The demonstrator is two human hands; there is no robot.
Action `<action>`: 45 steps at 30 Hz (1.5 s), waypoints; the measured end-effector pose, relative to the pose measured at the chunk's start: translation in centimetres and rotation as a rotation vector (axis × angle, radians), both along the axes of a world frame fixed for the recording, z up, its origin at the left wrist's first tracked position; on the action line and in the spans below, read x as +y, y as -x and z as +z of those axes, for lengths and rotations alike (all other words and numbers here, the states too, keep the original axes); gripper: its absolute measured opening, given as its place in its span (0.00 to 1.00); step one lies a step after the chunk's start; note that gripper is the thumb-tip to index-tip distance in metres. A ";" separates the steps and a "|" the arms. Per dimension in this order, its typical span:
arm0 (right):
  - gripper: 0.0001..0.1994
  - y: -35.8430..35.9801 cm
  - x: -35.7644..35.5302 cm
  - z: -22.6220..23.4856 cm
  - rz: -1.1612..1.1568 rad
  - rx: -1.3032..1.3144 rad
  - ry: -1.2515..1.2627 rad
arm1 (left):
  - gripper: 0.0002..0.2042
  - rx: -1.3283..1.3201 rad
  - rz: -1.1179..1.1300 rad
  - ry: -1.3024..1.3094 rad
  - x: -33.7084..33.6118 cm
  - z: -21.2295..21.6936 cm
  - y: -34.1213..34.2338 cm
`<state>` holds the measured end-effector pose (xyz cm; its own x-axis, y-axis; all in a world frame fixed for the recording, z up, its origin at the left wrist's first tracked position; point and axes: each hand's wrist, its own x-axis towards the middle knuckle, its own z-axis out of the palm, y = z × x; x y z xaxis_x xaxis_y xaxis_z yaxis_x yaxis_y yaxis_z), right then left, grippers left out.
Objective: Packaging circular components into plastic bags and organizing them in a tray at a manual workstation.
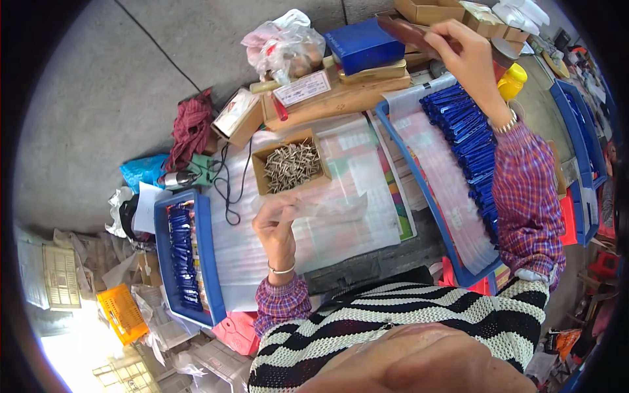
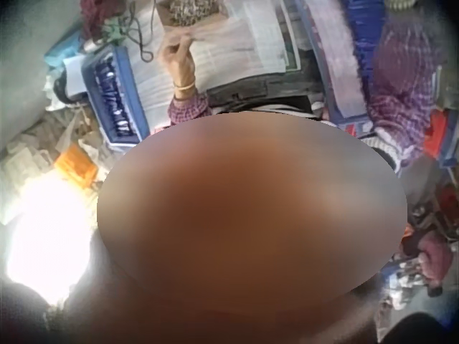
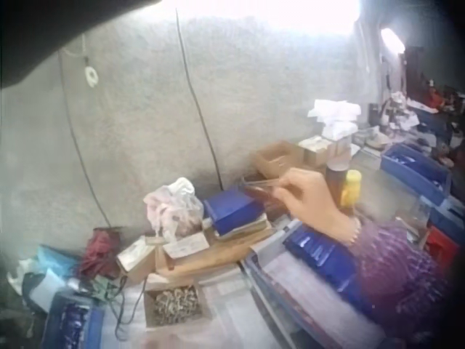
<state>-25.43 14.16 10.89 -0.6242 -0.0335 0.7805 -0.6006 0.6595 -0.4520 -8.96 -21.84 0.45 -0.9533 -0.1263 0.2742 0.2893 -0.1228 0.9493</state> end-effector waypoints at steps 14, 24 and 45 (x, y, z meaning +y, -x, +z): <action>0.06 -20.0 -9.3 -7.3 0.419 -0.282 -0.167 | 0.04 0.170 0.035 -0.084 -3.9 2.0 -4.9; 0.07 -21.6 -15.3 -13.6 0.483 -0.040 -0.483 | 0.03 0.185 0.204 -0.103 -8.4 2.1 -8.3; 0.31 -22.6 -14.1 -10.8 0.780 -0.734 0.175 | 0.04 0.113 0.045 -0.070 -6.1 1.0 -5.4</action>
